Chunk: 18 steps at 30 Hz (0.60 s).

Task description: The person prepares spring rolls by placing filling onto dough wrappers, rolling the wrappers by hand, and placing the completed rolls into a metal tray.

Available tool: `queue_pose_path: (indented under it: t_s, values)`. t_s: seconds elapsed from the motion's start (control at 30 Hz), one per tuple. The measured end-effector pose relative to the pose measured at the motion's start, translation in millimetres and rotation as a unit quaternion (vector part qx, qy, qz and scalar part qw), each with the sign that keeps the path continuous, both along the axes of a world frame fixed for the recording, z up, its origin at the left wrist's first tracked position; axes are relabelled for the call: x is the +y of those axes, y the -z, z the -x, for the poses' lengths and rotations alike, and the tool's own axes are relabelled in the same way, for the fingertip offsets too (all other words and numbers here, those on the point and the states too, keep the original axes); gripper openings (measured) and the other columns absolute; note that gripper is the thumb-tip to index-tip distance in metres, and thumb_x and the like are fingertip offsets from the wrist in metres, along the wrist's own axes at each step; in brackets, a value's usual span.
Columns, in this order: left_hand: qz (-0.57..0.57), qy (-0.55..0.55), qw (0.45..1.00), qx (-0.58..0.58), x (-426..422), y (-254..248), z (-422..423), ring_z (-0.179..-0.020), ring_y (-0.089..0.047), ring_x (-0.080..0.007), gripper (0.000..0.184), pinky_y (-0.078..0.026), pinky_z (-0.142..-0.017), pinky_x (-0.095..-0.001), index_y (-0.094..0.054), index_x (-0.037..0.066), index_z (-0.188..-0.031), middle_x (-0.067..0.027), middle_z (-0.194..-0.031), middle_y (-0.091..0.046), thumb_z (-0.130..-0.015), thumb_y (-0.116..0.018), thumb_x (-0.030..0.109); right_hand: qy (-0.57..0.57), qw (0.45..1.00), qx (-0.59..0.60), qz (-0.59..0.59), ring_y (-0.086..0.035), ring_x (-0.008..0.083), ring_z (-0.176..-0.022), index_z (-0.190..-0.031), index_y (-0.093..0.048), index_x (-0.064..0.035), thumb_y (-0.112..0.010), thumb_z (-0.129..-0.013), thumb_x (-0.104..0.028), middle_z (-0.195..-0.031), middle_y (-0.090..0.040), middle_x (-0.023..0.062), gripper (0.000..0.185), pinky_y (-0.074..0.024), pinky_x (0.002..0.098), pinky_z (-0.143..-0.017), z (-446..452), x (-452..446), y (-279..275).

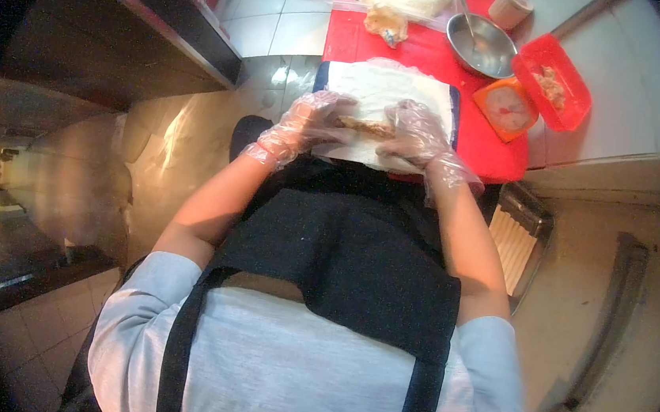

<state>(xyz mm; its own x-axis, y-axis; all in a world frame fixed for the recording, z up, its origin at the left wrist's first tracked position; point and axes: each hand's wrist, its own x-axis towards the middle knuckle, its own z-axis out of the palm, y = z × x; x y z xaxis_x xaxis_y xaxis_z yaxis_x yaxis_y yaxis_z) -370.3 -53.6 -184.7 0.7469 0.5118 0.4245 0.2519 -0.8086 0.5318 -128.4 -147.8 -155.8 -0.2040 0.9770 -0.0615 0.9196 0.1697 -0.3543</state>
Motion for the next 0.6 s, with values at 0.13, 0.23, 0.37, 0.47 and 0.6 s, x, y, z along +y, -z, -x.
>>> queue_pose_path:
  t_s: [0.13, 0.23, 0.37, 0.47, 0.6]
  values:
    - [0.081, 0.028, 0.996, 0.008, -16, 19, -32, -0.097, -0.069, -0.0319, 0.044, -0.054, -0.086, -0.0399, -0.065, 0.007, -0.118, -0.0156, -0.103, -0.071, -0.078, -0.080, 0.019, 0.026, 1.000, 0.001, -0.016, -0.059, 0.0361, -0.107, -0.116, -0.069, -0.0070, -0.081, -0.069, -0.035, -0.108, -0.063, 0.0186, 0.057, -0.0458, 0.0455, -0.094, 1, -12, 14]
    - [0.089, 0.027, 0.995, 0.045, -10, 12, -37, -0.095, -0.069, -0.0324, 0.042, -0.054, -0.085, -0.0396, -0.065, 0.008, -0.117, -0.0157, -0.101, -0.071, -0.078, -0.078, 0.019, 0.026, 0.997, 0.016, -0.076, -0.063, 0.0339, -0.096, -0.108, -0.073, -0.0116, -0.076, -0.078, -0.026, -0.097, -0.066, 0.0146, 0.034, -0.0497, 0.0430, -0.085, -8, -17, 21]
    - [0.052, 0.045, 0.998, 0.015, -14, 0, -52, -0.098, -0.067, -0.0343, 0.041, -0.052, -0.089, -0.0418, -0.067, 0.008, -0.114, -0.0175, -0.100, -0.070, -0.078, -0.077, 0.026, 0.013, 0.997, -0.022, -0.067, -0.064, 0.0329, -0.096, -0.106, -0.074, -0.0133, -0.074, -0.080, -0.026, -0.098, -0.066, 0.0136, 0.029, -0.0502, 0.0426, -0.084, -18, -19, 18]
    - [0.085, 0.007, 0.992, 0.094, -24, 7, -65, -0.103, -0.066, -0.0341, 0.041, -0.051, -0.091, -0.0411, -0.066, 0.010, -0.117, -0.0174, -0.106, -0.070, -0.080, -0.076, 0.027, 0.035, 0.997, -0.019, -0.063, -0.064, 0.0319, -0.094, -0.103, -0.073, -0.0125, -0.076, -0.078, -0.031, -0.097, -0.067, 0.0125, 0.031, -0.0504, 0.0435, -0.082, -28, -24, 34]
    - [0.108, 0.025, 0.992, 0.066, -23, 11, -71, -0.101, -0.067, -0.0330, 0.037, -0.052, -0.090, -0.0403, -0.067, 0.010, -0.113, -0.0171, -0.104, -0.070, -0.082, -0.074, 0.029, 0.010, 0.979, 0.018, -0.202, -0.065, 0.0315, -0.086, -0.097, -0.074, -0.0121, -0.077, -0.076, -0.031, -0.088, -0.066, 0.0122, 0.029, -0.0520, 0.0430, -0.077, -39, -31, 28]
